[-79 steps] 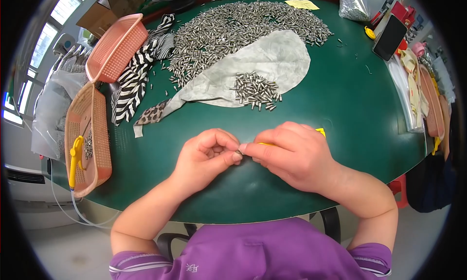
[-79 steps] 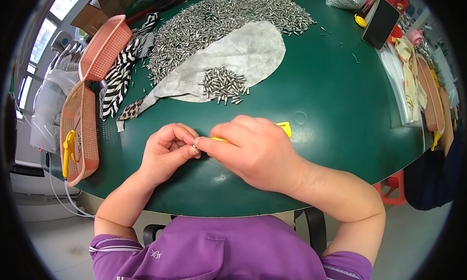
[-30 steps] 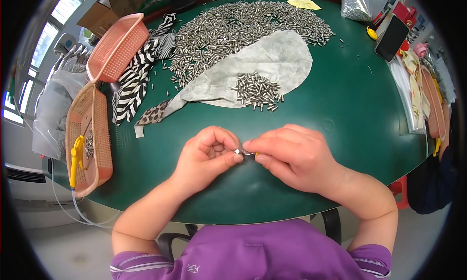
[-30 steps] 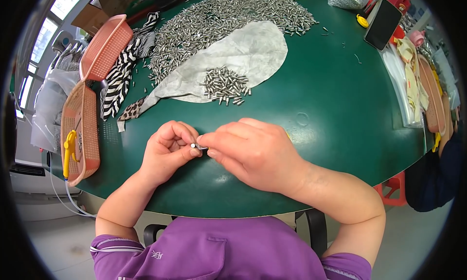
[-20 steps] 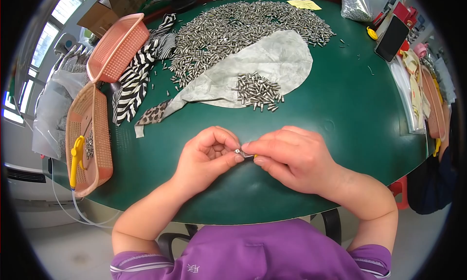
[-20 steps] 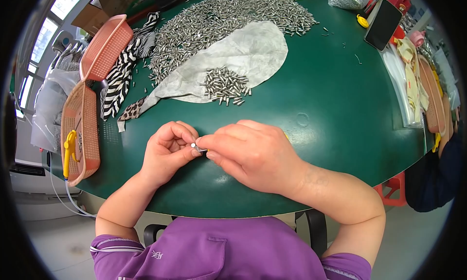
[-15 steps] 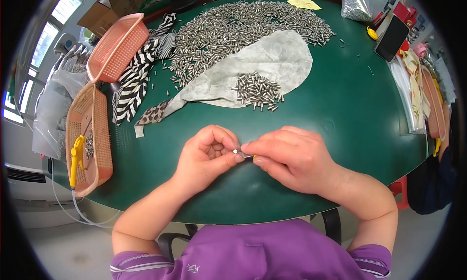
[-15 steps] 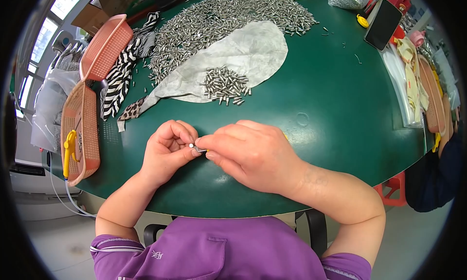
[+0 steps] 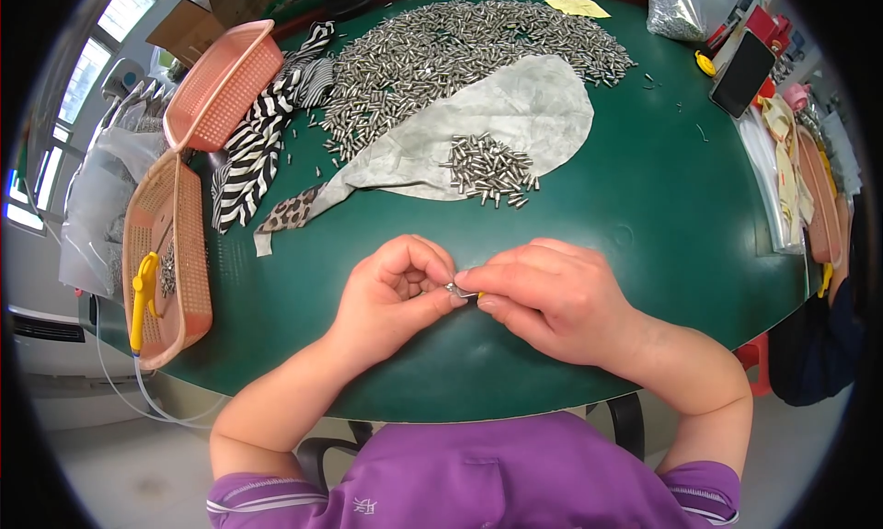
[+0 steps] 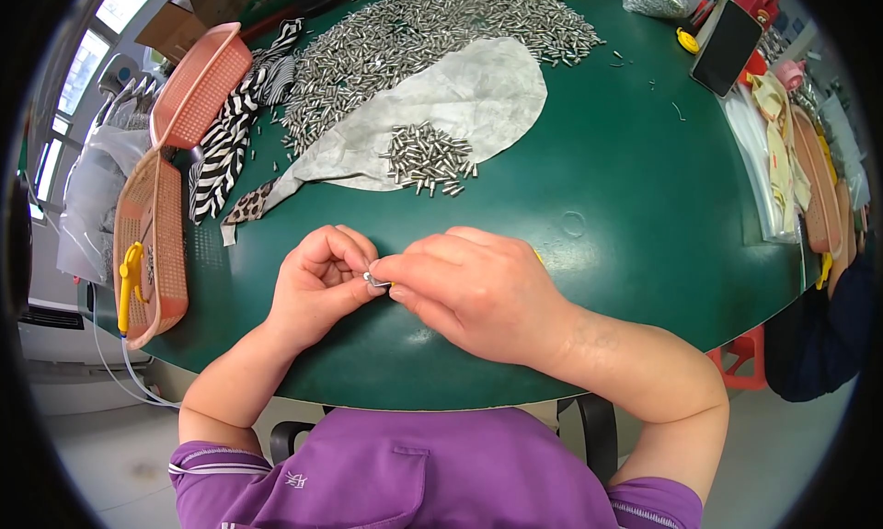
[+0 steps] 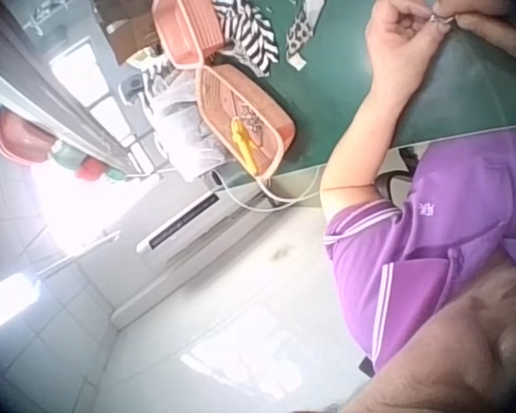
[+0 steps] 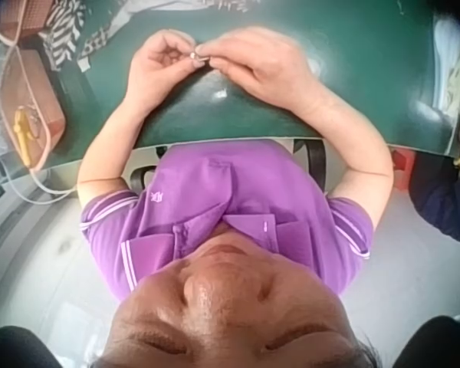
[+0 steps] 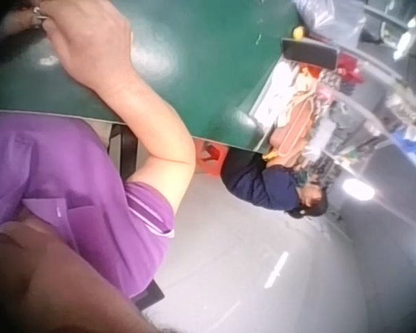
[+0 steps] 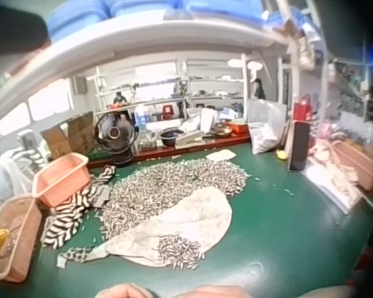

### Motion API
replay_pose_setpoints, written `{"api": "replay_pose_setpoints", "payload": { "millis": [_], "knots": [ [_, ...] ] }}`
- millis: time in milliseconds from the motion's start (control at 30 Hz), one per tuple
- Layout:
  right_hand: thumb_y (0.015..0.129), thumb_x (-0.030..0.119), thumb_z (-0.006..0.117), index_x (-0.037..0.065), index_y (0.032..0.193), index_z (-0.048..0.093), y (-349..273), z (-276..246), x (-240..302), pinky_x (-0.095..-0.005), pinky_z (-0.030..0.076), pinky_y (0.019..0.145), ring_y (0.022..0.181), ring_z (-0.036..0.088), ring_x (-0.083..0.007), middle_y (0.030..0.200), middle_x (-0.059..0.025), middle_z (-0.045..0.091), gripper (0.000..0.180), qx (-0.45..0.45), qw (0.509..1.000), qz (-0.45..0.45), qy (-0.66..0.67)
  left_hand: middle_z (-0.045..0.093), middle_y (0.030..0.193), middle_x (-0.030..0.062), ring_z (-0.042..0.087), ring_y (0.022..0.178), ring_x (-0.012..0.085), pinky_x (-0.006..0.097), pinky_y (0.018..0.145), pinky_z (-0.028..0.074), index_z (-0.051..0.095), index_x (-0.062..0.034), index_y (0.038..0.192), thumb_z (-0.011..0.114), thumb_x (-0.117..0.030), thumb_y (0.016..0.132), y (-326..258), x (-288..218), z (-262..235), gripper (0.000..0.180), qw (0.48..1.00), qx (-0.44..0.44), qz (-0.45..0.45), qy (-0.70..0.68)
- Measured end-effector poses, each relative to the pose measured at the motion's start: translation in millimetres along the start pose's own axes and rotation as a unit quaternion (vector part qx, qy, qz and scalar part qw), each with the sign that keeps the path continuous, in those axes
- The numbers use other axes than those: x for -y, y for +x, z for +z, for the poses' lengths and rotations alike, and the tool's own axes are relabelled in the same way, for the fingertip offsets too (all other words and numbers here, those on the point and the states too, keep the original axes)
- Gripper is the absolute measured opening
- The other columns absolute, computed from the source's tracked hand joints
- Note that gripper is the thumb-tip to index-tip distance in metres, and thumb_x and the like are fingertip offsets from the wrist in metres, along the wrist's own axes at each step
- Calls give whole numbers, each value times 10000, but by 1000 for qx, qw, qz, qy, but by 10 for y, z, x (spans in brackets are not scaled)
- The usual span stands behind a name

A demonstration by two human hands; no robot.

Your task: Assembling small hardware components at a manufacturing workbench.

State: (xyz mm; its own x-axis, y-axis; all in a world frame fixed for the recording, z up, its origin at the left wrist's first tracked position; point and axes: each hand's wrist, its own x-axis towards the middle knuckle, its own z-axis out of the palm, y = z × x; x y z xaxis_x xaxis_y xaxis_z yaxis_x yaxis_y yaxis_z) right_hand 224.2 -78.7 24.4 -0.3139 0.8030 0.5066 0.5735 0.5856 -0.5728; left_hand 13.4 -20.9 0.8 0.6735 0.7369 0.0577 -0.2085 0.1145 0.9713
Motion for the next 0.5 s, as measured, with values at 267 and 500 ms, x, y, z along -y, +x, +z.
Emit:
{"api": "replay_pose_setpoints", "payload": {
  "millis": [267, 500],
  "knots": [
    [746, 98, 740, 126, 1021, 701, 8, -27, 30, -304, 504, 601, 692, 619, -187, 858, -8, 667, 279, 5, 998, -28, -56, 560, 992, 57, 572, 870, 89, 227, 747, 506, 531, -28, 922, 637, 120, 830, -10, -12, -9, 204, 999, -8, -14, 33],
    [729, 112, 743, 155, 1005, 693, 7, -27, 1, -297, 497, 579, 697, 600, -175, 862, 16, 647, 283, -12, 993, -60, -100, 581, 974, 51, 583, 855, 83, 221, 725, 503, 539, -18, 903, 656, 97, 837, -3, -32, 22, 177, 999, -20, -25, 37]
  ]
}}
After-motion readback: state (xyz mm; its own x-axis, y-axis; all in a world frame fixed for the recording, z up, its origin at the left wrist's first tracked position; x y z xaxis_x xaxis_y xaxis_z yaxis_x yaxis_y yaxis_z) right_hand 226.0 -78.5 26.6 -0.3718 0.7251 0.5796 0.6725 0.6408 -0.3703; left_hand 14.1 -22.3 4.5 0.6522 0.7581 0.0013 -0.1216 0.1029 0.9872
